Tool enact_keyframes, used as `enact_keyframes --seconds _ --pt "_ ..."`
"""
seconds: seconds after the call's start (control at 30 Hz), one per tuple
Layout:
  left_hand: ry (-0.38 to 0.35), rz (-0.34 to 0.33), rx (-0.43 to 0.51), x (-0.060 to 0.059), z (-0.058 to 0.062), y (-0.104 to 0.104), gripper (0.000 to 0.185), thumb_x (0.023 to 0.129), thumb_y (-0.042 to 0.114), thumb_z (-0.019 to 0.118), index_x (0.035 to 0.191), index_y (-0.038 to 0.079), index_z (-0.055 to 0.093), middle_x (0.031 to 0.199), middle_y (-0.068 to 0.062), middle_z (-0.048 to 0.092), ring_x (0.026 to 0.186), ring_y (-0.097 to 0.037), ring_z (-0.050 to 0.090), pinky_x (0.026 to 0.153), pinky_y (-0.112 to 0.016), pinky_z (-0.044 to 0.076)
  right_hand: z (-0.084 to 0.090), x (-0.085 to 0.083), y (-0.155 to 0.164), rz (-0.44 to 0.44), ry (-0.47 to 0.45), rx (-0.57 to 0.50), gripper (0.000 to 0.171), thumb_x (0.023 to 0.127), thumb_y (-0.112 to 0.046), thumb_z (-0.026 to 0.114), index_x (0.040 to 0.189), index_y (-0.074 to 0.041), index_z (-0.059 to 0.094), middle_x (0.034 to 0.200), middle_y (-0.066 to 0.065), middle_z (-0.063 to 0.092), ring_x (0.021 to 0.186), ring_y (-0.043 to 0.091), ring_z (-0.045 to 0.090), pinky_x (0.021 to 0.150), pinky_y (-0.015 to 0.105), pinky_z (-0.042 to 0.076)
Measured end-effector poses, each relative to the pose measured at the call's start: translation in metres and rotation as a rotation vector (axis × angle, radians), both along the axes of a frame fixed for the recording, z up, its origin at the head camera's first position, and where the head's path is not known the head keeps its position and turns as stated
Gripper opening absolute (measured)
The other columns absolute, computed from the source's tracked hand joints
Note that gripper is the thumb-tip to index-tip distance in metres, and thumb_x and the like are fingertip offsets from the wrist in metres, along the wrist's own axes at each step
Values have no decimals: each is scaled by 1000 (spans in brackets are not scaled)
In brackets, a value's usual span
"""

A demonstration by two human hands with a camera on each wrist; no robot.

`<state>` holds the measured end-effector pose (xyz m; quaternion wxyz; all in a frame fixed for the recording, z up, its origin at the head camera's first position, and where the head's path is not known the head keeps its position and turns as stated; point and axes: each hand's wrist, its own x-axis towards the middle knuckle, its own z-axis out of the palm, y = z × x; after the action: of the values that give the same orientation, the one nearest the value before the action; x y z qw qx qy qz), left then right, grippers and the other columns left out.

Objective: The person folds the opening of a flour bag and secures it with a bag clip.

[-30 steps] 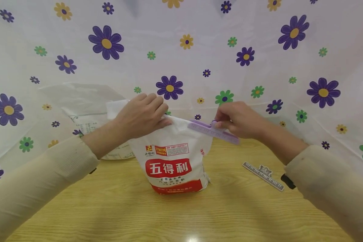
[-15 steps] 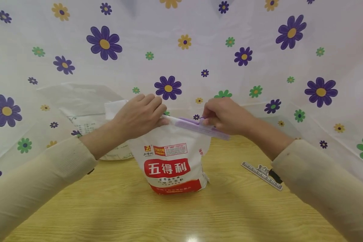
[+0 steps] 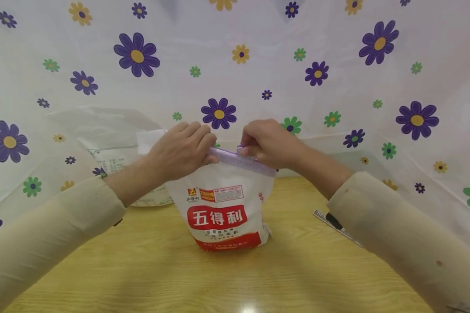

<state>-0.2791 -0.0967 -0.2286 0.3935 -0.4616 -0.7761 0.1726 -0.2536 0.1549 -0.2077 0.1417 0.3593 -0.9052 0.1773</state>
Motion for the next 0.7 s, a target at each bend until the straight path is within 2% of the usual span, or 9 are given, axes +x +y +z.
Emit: enact_keyframes --seconds 0.17,0.33,0.57,0.7 --pt "-5 -25 26 0 -1 0 47 102 52 46 100 6 55 81 -6 52 71 -20 47 62 -29 40 -1 -3 -11 15 21 -38 7 93 -8 69 94 -2 66 88 9 69 75 21 60 71 34 53" --pt "13 -14 29 -1 -1 0 44 101 49 50 99 5 55 80 -6 52 70 -19 47 61 -28 40 1 -4 -20 25 0 -52 9 95 -9 66 97 0 66 90 11 68 78 22 60 73 34 53" --pt "45 20 32 -2 -1 -2 39 103 43 50 104 5 59 84 -7 57 74 -21 52 65 -30 44 -5 -5 -19 -54 -60 -77 22 100 -13 60 115 1 68 105 14 68 92 25 62 84 39 55" --pt "14 72 49 -3 1 -5 41 104 43 48 106 5 61 88 -8 60 78 -24 55 68 -33 45 -14 -10 -21 -92 -53 -128 26 103 -12 53 120 1 67 113 16 69 97 28 63 87 42 55"
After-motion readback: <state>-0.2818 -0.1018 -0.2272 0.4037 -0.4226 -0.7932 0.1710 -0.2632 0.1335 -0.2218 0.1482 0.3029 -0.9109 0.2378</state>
